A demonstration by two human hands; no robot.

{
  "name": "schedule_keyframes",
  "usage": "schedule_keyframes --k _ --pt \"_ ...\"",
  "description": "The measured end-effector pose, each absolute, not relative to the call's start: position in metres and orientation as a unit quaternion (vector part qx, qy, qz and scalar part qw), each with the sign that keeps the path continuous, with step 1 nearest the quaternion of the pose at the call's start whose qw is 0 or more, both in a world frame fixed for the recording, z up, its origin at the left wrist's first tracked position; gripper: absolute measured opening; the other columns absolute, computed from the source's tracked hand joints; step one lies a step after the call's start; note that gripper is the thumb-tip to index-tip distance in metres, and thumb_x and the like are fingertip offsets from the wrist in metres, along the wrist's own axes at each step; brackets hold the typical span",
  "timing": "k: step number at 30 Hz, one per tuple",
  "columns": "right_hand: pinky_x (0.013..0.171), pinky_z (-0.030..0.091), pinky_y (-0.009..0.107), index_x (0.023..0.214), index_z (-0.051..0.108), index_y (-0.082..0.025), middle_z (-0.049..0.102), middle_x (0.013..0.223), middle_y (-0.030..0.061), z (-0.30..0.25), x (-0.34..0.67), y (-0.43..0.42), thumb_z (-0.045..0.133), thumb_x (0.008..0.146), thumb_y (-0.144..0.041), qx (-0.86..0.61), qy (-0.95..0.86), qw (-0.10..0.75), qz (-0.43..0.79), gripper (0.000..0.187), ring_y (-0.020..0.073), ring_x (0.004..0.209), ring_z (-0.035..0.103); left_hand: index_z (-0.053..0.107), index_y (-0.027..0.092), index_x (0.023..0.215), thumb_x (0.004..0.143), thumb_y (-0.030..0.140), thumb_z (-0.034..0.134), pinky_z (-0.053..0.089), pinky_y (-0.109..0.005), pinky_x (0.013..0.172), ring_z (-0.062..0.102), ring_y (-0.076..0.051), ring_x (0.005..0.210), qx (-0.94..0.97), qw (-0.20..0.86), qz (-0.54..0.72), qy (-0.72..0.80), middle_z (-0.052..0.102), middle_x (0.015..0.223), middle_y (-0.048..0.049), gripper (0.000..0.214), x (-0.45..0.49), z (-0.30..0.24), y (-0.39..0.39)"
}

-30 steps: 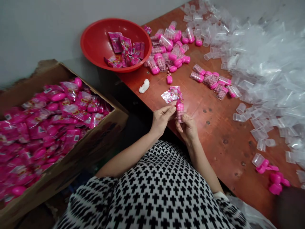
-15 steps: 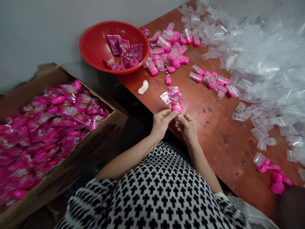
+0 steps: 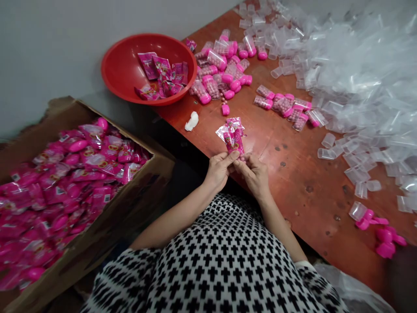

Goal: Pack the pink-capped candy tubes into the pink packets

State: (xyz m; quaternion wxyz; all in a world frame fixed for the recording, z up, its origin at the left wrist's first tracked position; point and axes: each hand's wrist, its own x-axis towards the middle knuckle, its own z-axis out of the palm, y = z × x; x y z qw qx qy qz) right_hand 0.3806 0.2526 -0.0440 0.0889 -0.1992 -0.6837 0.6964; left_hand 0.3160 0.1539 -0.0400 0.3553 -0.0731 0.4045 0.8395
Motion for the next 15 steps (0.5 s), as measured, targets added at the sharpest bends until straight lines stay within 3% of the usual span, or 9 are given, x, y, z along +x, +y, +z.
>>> schedule_keyframes --k 5,8,10,15 --pt "0.039 0.034 0.018 0.071 0.059 -0.018 0.056 0.054 -0.0048 -0.042 0.373 0.248 0.067 0.077 -0.043 -0.217 -0.617 0.088 0.751 0.027 0.0051 0.04 0.044 0.064 0.011 0.067 0.064 0.041 0.078 0.045 -0.024 0.048 0.053 -0.009 0.046 -0.037 0.314 0.844 0.433 0.058 0.054 0.0003 0.034 0.318 -0.035 0.153" --pt "0.036 0.032 0.016 0.075 0.061 -0.017 0.059 0.055 -0.0034 -0.041 0.369 0.246 0.068 0.075 -0.047 -0.226 -0.562 0.062 0.793 0.031 0.0051 0.04 0.047 0.064 0.013 0.064 0.065 0.043 0.078 0.045 -0.023 0.051 0.054 -0.009 0.049 -0.018 0.245 0.841 0.483 0.06 0.058 0.0001 0.033 0.314 -0.036 0.153" --pt "0.033 0.028 0.015 0.072 0.058 -0.017 0.055 0.05 -0.0046 -0.04 0.367 0.246 0.068 0.073 -0.05 -0.225 -0.506 0.048 0.832 0.034 0.0043 0.036 0.042 0.066 0.014 0.066 0.067 0.046 0.075 0.048 -0.023 0.058 0.057 -0.01 0.056 -0.013 0.224 0.84 0.495 0.063 0.064 -0.0006 0.033 0.312 -0.039 0.153" --pt "0.028 0.017 0.015 0.063 0.048 -0.019 0.034 0.041 -0.0099 -0.033 0.366 0.246 0.063 0.074 -0.059 -0.214 -0.395 -0.062 0.891 0.044 0.0025 0.031 0.022 0.068 0.023 0.104 0.071 0.042 0.073 0.049 -0.022 0.072 0.062 -0.01 0.077 0.002 0.23 0.858 0.46 0.069 0.091 -0.0011 0.038 0.305 -0.044 0.152"
